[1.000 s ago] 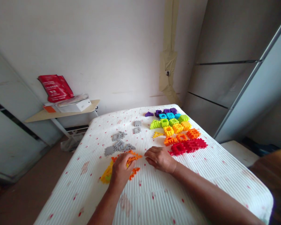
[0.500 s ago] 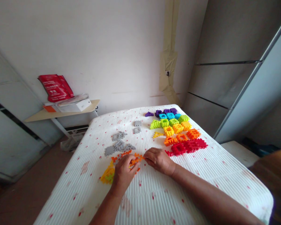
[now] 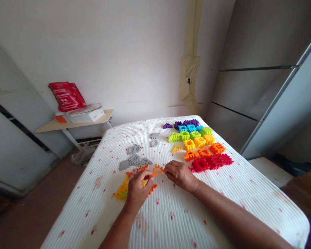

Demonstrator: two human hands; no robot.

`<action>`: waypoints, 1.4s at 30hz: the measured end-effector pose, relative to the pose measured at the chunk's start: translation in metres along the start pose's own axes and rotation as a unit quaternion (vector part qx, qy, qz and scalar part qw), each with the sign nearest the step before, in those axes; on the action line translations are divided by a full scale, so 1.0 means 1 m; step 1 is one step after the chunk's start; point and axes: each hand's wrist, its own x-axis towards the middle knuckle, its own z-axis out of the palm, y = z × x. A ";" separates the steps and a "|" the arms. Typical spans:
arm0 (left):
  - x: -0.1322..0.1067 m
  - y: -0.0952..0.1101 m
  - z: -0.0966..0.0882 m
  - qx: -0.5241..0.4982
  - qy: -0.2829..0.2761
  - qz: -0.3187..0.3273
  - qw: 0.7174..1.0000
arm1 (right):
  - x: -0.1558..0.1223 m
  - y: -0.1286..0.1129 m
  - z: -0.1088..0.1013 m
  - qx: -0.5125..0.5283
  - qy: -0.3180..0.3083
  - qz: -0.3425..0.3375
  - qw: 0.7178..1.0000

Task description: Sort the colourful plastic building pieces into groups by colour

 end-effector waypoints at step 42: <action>0.002 -0.022 -0.019 0.032 0.123 -0.116 0.985 | -0.027 0.074 -0.097 -0.155 0.016 0.231 0.960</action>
